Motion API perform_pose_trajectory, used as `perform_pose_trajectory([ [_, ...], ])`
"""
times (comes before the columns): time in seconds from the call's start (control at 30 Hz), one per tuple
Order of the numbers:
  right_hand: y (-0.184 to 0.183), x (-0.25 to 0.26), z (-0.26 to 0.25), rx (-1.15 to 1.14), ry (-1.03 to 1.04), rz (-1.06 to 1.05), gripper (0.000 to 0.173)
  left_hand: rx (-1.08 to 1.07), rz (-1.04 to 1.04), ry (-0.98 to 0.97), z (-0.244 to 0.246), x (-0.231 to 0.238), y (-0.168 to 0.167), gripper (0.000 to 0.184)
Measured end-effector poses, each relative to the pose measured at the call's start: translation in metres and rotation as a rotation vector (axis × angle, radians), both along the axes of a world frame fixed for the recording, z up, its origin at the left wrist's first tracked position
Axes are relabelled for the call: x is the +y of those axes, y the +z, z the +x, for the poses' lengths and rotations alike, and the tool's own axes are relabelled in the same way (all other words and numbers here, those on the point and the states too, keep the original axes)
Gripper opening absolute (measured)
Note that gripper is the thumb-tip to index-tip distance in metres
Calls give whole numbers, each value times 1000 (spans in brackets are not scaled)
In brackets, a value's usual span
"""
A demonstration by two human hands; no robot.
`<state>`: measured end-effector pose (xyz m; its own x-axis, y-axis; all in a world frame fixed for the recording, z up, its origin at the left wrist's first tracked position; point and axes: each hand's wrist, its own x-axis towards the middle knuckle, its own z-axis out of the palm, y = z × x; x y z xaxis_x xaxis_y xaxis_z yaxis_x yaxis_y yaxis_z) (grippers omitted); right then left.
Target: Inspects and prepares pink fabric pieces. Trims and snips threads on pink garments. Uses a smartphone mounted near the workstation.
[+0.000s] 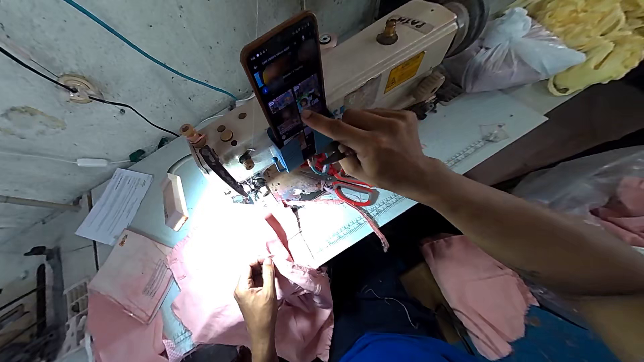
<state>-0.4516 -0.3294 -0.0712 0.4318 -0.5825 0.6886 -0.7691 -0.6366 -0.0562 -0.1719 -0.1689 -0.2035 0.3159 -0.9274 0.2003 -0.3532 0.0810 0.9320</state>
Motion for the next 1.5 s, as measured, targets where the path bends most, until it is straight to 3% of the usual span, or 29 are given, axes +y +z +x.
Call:
perform_pose_trajectory([
  [0.4, 21, -4, 5, -96, -31, -32, 51, -20, -9, 8, 0, 0, 0, 8],
  [0.57, 5, -1, 1, -8, 44, -25, 42, -15, -9, 7, 0, 0, -2, 8],
  [0.83, 18, -5, 2, -68, -15, -52, 48, -11, -14, 4, 0, 0, -1, 8],
  [1.03, 3, 0, -1, 11, 49, -30, 44, -6, -6, 1, 0, 0, -1, 8],
  [1.5, 6, 0, -2, -24, 25, -56, 45, -18, -5, 3, 0, 0, 0, 8],
])
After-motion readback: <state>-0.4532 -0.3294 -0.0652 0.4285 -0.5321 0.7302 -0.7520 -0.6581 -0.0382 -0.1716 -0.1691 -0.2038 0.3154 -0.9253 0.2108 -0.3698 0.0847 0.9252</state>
